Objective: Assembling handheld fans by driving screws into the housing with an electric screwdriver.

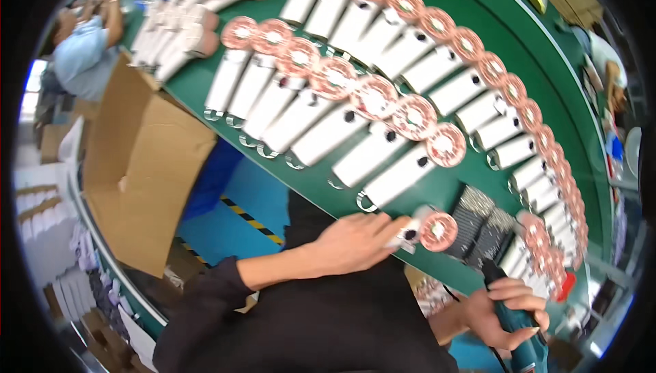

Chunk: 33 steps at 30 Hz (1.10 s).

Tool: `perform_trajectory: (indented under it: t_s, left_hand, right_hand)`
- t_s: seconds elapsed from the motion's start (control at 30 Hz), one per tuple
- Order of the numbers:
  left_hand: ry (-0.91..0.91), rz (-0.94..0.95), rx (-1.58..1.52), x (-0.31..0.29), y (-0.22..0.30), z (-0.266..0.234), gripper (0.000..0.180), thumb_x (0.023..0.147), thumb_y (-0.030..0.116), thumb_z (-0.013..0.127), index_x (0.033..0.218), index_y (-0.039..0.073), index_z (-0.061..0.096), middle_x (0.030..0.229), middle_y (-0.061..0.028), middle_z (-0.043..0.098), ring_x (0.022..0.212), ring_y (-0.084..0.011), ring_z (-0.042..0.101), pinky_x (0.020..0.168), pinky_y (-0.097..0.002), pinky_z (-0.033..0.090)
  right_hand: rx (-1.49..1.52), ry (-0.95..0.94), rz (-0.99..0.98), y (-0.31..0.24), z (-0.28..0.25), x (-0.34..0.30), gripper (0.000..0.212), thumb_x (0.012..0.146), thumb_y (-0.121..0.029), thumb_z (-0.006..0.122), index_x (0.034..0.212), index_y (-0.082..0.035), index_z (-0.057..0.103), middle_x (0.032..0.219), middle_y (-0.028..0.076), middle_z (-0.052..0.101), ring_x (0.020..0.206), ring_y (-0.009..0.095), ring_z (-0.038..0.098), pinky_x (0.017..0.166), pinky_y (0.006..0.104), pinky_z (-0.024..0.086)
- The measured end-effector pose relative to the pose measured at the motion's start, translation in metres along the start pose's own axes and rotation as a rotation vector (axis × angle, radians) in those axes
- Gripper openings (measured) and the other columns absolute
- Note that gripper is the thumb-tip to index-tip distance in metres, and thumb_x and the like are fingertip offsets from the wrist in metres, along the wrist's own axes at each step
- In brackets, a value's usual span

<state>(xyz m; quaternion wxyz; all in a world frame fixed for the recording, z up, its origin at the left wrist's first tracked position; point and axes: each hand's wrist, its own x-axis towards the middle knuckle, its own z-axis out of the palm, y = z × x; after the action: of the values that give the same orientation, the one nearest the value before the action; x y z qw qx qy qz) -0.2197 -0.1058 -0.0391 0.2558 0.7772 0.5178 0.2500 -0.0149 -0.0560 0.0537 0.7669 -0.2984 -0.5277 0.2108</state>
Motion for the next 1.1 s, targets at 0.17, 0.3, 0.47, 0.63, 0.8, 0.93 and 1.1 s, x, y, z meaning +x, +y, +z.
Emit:
perform_trajectory:
  t_s: [0.17,0.3,0.47,0.63,0.8,0.93,1.1]
  left_hand:
    - [0.313,-0.072,-0.217,0.001,-0.003,-0.020,0.060,0.077,0.019,0.073,0.129,0.002,0.048,0.104,-0.0149,0.059,0.087,-0.0305,0.061,0.074,-0.0371,0.051]
    - [0.560,-0.159,-0.041,0.018,-0.028,-0.080,0.065,0.075,0.013,0.073,0.131,-0.004,0.044,0.115,-0.0215,0.057,0.095,-0.0378,0.059,0.081,-0.0391,0.050]
    - [0.833,-0.213,-0.121,0.076,-0.100,-0.182,0.049,0.089,0.013,0.062,0.131,-0.005,0.044,0.112,-0.0180,0.058,0.101,-0.0216,0.058,0.090,-0.0354,0.044]
    - [0.692,-0.493,-0.027,0.128,-0.227,-0.255,0.039,0.085,0.026,0.063,0.108,-0.005,0.055,0.097,-0.0223,0.064,0.091,-0.0338,0.061,0.083,-0.0398,0.045]
    - [0.320,-0.147,1.057,0.178,-0.339,-0.243,0.028,0.085,0.021,0.058,0.102,-0.001,0.062,0.077,-0.0196,0.064,0.071,-0.0390,0.063,0.064,-0.0512,0.046]
    - [0.138,-0.292,0.976,0.161,-0.430,-0.278,0.054,0.093,0.042,0.047,0.109,-0.008,0.057,0.089,-0.0303,0.065,0.074,-0.0441,0.063,0.063,-0.0536,0.046]
    - [0.243,-0.322,0.288,0.162,-0.427,-0.275,0.052,0.086,0.037,0.063,0.103,-0.012,0.059,0.102,-0.0294,0.062,0.097,-0.0376,0.060,0.084,-0.0419,0.046]
  right_hand:
    - [-0.004,0.154,0.131,0.013,-0.031,-0.007,0.030,0.099,-0.035,0.037,0.103,-0.006,0.044,0.067,0.007,0.043,0.041,0.016,0.039,0.039,0.0283,0.037]
    - [-0.073,0.238,0.279,0.021,-0.030,-0.018,0.027,0.099,-0.034,0.037,0.103,-0.008,0.042,0.063,0.007,0.042,0.038,0.016,0.040,0.037,0.0266,0.038]
    - [-0.043,0.213,0.382,0.019,-0.006,-0.039,0.021,0.096,-0.021,0.045,0.106,-0.004,0.042,0.060,0.007,0.042,0.037,0.014,0.041,0.035,0.0255,0.039]
    - [-0.055,0.075,0.440,0.008,-0.002,-0.056,0.019,0.093,-0.015,0.048,0.106,-0.004,0.041,0.058,0.007,0.044,0.037,0.016,0.043,0.036,0.0284,0.043]
    - [-0.035,0.279,0.507,0.001,-0.010,-0.065,0.021,0.094,-0.017,0.052,0.106,-0.006,0.040,0.058,0.006,0.043,0.040,0.018,0.044,0.039,0.0320,0.044]
    - [-0.028,0.468,0.506,-0.001,-0.029,-0.053,0.021,0.097,-0.021,0.047,0.112,-0.008,0.041,0.065,0.006,0.043,0.046,0.016,0.044,0.044,0.0311,0.044]
    - [-0.176,0.659,0.170,0.001,-0.073,-0.030,0.046,0.096,-0.047,0.037,0.113,-0.005,0.042,0.080,0.012,0.051,0.074,0.024,0.052,0.075,0.0401,0.047]
